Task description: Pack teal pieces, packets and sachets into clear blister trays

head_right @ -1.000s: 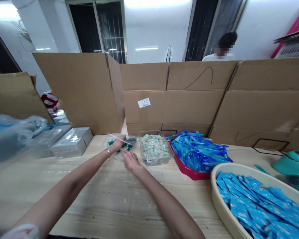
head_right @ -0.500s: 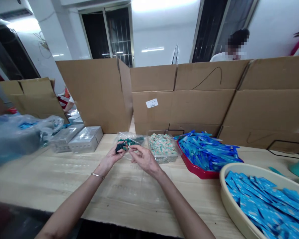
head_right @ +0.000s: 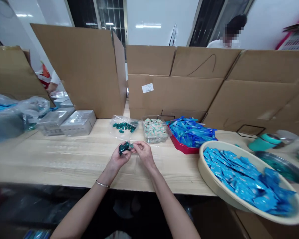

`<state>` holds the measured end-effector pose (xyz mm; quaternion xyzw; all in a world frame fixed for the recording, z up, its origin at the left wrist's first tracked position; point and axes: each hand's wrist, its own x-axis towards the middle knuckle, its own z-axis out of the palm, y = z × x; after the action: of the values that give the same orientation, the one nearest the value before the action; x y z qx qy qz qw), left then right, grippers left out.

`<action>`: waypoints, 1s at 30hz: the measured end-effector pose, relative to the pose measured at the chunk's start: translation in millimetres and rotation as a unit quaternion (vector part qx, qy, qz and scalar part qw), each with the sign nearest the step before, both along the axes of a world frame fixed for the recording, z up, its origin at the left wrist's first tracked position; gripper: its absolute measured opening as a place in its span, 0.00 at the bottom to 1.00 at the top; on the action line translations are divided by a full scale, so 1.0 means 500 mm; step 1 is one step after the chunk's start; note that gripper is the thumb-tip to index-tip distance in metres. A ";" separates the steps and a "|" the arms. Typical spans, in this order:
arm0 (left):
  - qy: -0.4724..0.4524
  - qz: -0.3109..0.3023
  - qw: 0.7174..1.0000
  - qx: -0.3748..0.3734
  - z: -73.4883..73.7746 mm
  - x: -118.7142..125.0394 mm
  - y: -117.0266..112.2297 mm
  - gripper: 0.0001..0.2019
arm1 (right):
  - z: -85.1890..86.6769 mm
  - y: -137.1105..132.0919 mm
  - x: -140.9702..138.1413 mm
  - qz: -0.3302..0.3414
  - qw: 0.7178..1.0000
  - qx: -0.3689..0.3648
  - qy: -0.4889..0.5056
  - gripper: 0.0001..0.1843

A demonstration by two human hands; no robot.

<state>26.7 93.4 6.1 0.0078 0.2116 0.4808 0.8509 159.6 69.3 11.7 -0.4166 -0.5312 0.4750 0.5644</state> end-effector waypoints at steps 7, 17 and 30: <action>0.030 -0.052 0.998 -0.012 -0.012 0.029 -0.026 0.07 | -0.031 -0.016 0.038 -0.034 0.994 -0.045 0.095 0.19; 0.023 -0.092 0.995 0.000 -0.016 0.040 -0.056 0.18 | -0.049 -0.024 0.049 -0.080 0.990 -0.052 0.100 0.19; 0.342 0.016 0.919 0.194 -0.044 0.091 -0.113 0.16 | -0.057 -0.056 0.065 -0.127 0.991 -0.023 0.027 0.14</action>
<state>72.4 36.9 -16.0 0.3330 0.3921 0.4942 0.7008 192.3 41.5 -16.7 -0.4809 -0.4477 0.4225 0.6243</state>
